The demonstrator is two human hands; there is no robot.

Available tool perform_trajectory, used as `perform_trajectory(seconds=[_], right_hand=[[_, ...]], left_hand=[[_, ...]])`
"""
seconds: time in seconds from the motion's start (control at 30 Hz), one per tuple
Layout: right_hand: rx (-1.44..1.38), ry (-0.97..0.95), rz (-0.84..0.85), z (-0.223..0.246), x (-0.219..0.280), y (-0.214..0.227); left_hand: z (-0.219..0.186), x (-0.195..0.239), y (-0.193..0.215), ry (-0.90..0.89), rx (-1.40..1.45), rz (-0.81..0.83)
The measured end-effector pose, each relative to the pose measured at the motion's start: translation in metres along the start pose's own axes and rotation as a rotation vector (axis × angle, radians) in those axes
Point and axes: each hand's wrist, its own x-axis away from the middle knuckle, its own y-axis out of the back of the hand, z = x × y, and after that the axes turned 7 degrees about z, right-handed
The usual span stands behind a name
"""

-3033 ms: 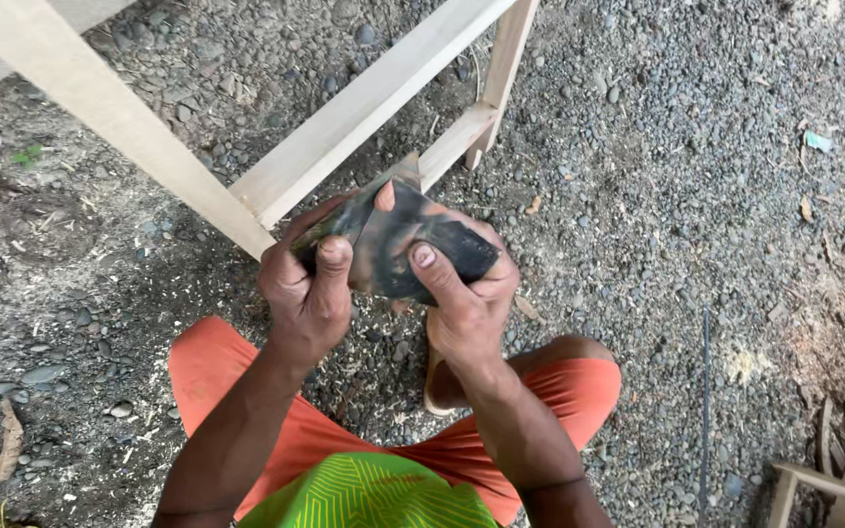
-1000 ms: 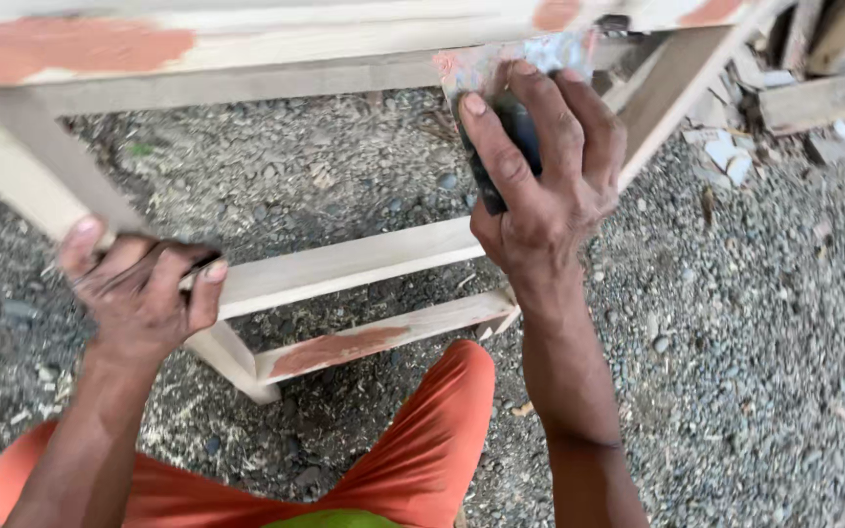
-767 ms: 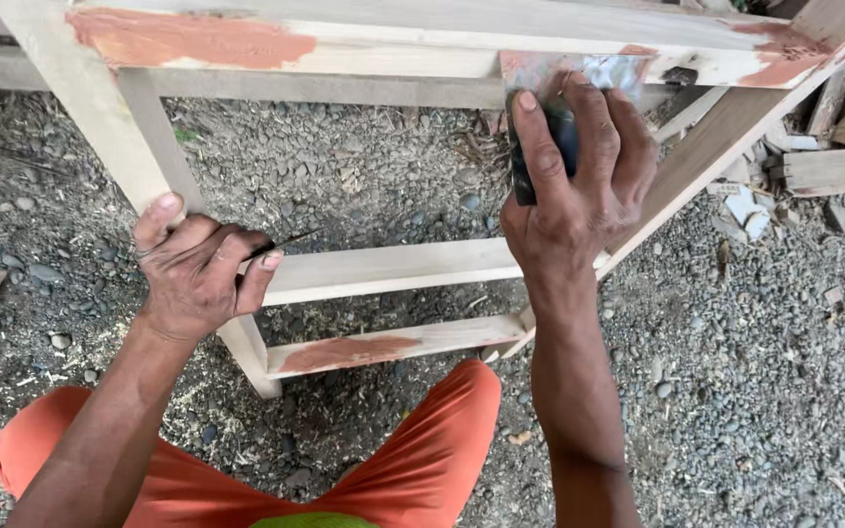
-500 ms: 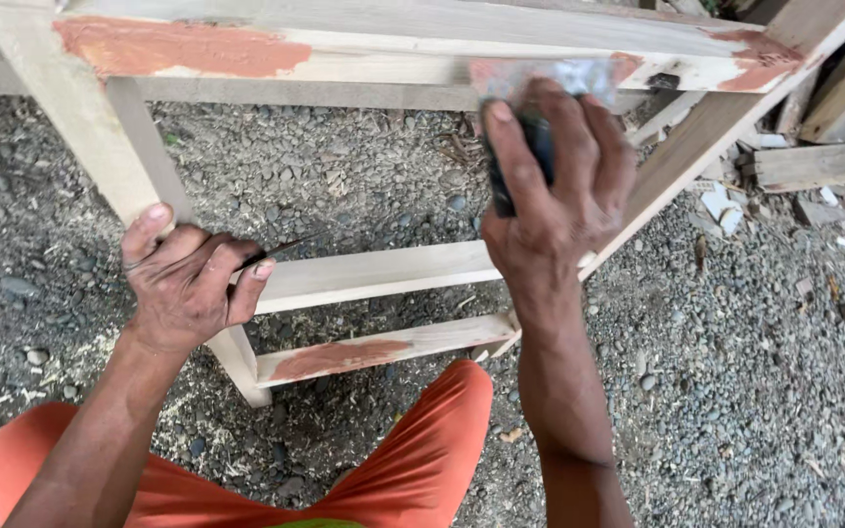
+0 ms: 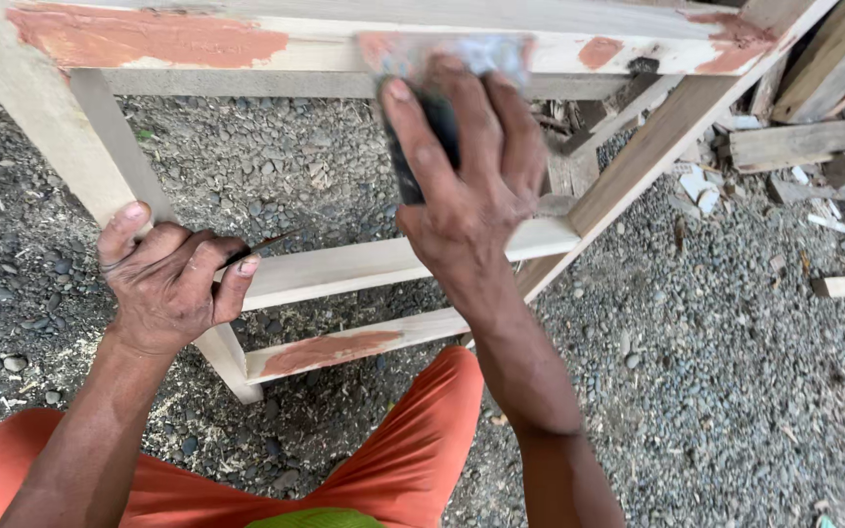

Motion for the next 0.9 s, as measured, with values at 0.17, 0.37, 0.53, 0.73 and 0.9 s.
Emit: perform_trajectory(seconds=[0.17, 0.37, 0.53, 0.73, 0.9], right_hand=[[-0.042, -0.009, 0.054, 0.02, -0.013, 0.008], [-0.093, 0.014, 0.033, 0.035, -0.009, -0.007], [-0.09, -0.011, 0.136, 0.039, -0.006, 0.009], [-0.086, -0.204, 0.031, 0.011, -0.055, 0.036], [-0.327, -0.104, 0.176, 0.028, -0.05, 0.034]], left_hand=[[0.001, 0.003, 0.0, -0.012, -0.007, -0.022], [0.001, 0.002, -0.004, -0.019, 0.009, -0.029], [-0.002, -0.004, -0.006, -0.014, 0.043, -0.044], [0.015, -0.006, -0.036, -0.049, 0.007, -0.136], [0.008, -0.033, -0.005, -0.024, 0.066, -0.128]])
